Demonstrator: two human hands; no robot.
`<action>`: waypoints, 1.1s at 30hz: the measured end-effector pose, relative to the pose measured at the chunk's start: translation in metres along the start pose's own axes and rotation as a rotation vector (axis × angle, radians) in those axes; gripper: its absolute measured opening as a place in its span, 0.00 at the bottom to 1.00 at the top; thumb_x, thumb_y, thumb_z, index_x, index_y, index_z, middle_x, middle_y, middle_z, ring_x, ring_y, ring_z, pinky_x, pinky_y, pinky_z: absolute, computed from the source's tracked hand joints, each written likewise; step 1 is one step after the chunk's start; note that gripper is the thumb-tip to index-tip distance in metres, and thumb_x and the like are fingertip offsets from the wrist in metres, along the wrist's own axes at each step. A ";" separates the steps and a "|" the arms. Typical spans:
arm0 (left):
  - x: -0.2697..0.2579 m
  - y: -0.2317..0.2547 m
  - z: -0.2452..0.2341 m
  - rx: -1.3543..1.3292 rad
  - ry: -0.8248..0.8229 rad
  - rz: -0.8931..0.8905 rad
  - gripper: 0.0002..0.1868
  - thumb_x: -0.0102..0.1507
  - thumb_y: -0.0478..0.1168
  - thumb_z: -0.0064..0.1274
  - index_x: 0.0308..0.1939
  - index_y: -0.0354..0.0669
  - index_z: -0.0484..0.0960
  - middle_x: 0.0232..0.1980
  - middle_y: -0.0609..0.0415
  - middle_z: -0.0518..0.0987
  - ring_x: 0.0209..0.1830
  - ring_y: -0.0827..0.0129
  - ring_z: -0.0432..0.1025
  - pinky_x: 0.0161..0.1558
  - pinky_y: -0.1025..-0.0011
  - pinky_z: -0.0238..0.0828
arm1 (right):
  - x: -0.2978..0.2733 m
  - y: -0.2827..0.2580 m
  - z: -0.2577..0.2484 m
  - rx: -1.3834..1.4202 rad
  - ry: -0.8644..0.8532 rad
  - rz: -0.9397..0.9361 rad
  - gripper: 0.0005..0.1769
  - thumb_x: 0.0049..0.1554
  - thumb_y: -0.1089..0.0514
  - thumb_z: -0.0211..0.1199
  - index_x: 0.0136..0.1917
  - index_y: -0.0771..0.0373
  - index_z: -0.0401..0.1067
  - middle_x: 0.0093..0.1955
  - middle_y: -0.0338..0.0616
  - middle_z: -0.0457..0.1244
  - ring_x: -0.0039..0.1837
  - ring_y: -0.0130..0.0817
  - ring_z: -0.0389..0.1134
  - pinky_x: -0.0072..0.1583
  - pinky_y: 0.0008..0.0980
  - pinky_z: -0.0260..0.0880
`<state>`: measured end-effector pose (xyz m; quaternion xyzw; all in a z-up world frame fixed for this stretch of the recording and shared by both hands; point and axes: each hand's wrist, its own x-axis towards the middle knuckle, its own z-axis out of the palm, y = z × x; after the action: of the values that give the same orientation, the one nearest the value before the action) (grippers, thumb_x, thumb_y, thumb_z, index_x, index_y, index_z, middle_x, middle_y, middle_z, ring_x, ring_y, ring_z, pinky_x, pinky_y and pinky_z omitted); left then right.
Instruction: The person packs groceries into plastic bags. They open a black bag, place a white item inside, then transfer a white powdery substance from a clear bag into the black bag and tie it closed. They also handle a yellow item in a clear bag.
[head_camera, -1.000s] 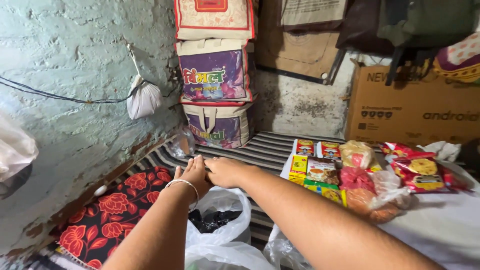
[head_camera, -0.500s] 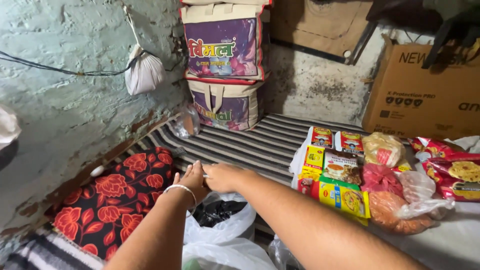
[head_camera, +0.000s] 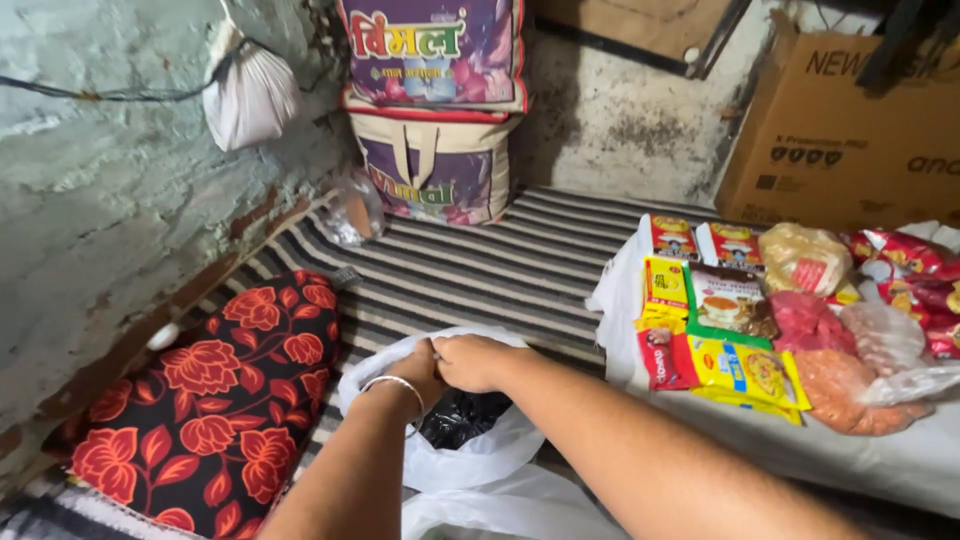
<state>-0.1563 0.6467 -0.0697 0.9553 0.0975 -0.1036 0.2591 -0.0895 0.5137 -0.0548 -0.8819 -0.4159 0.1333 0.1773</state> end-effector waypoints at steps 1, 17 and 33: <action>0.011 -0.008 0.007 -0.023 -0.013 0.014 0.31 0.64 0.47 0.54 0.66 0.37 0.62 0.60 0.34 0.79 0.63 0.47 0.75 0.61 0.59 0.72 | 0.000 -0.001 0.000 -0.014 -0.034 0.063 0.22 0.61 0.54 0.48 0.63 0.66 0.68 0.64 0.62 0.65 0.67 0.57 0.65 0.67 0.48 0.64; 0.094 -0.056 0.121 -0.043 -0.124 0.112 0.47 0.62 0.45 0.56 0.77 0.34 0.44 0.78 0.32 0.55 0.78 0.47 0.54 0.75 0.61 0.53 | 0.035 0.073 0.104 0.010 -0.117 0.335 0.28 0.58 0.56 0.50 0.72 0.62 0.62 0.75 0.53 0.58 0.75 0.51 0.58 0.72 0.43 0.59; 0.092 -0.053 0.125 0.092 -0.329 -0.019 0.77 0.44 0.54 0.80 0.81 0.41 0.36 0.82 0.42 0.49 0.81 0.59 0.51 0.75 0.66 0.55 | 0.044 0.083 0.135 -0.110 -0.346 0.474 0.50 0.52 0.52 0.65 0.83 0.47 0.47 0.87 0.44 0.36 0.86 0.52 0.34 0.80 0.58 0.37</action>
<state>-0.0988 0.6395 -0.2231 0.9353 0.0580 -0.2653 0.2267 -0.0569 0.5265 -0.2161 -0.9270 -0.2290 0.2965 0.0197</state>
